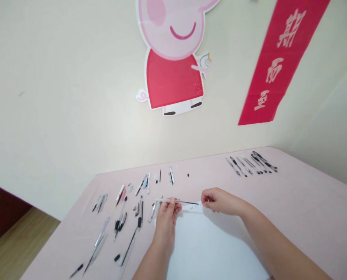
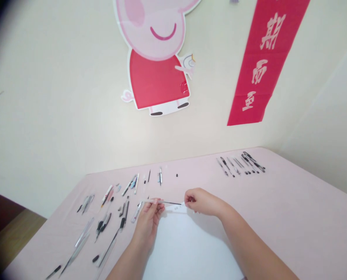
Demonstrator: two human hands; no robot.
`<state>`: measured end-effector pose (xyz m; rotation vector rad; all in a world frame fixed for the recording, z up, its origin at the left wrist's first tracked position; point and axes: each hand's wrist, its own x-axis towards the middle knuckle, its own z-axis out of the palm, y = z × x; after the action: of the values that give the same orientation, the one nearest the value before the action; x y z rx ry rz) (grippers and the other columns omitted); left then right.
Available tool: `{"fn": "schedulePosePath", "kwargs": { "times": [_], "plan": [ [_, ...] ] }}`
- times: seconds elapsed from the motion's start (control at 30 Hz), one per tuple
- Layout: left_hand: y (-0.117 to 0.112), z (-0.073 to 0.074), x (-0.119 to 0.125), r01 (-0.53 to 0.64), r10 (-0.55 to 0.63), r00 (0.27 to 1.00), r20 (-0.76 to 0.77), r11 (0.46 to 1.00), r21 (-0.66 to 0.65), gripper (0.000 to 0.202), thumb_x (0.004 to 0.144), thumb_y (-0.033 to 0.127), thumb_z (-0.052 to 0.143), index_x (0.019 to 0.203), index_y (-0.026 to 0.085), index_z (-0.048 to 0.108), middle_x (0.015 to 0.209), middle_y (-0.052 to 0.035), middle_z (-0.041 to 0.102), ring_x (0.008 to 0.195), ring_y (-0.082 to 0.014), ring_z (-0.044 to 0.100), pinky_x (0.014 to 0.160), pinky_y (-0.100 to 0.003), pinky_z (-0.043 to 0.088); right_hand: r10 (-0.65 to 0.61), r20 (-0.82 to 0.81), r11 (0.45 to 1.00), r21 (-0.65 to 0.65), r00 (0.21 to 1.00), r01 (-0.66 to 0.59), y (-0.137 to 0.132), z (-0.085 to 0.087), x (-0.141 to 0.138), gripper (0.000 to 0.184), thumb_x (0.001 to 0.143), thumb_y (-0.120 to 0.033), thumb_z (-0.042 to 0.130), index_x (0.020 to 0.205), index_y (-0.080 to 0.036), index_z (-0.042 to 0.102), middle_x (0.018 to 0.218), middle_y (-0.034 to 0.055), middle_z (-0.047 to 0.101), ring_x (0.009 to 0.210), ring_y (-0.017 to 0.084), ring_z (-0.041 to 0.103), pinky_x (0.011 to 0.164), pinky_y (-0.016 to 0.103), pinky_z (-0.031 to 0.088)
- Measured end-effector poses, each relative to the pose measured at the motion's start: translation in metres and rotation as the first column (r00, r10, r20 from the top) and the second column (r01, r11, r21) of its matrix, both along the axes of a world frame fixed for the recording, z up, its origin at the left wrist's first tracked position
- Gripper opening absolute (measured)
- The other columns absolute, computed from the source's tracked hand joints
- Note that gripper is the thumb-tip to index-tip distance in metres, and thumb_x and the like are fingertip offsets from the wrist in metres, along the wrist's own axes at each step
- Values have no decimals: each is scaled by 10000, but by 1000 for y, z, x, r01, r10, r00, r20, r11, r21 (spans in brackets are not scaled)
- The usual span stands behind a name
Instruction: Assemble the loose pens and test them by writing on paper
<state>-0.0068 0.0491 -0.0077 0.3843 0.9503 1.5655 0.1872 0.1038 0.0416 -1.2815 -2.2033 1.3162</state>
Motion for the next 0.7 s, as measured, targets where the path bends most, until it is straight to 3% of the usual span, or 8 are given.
{"fn": "schedulePosePath", "kwargs": {
  "times": [0.2,0.37,0.5,0.7],
  "plan": [
    [-1,1,2,97,-97,995,28,995,3,217,635,221,725,785,113,611,727,-33,643,634,-87,610,638,-191,517,-74,-242,985,-172,968,33,-1,-15,-16,136,677,-135,500,809,-148,528,568,-29,551,522,111,568,498,223,441],
    [-4,5,4,170,-170,985,42,985,15,232,631,226,729,793,107,614,734,-41,653,623,-82,609,623,-185,522,-88,-469,928,-359,879,-99,-3,-15,-21,293,649,-254,653,895,-140,540,728,-2,576,660,147,628,629,303,496],
    [-6,9,3,225,-226,971,72,974,33,218,638,217,726,792,107,616,669,-27,640,601,-75,602,607,-172,516,-74,-519,899,-404,851,-169,-4,-13,-22,368,623,-310,710,899,-130,546,660,-14,579,596,136,619,594,288,489],
    [-7,11,2,243,-245,964,100,969,35,217,637,208,727,793,109,615,670,-29,644,605,-72,601,615,-170,515,-88,-562,902,-395,822,-174,-4,-15,-23,379,610,-311,732,894,-127,560,657,-16,586,573,126,611,577,275,482]
  ]
}}
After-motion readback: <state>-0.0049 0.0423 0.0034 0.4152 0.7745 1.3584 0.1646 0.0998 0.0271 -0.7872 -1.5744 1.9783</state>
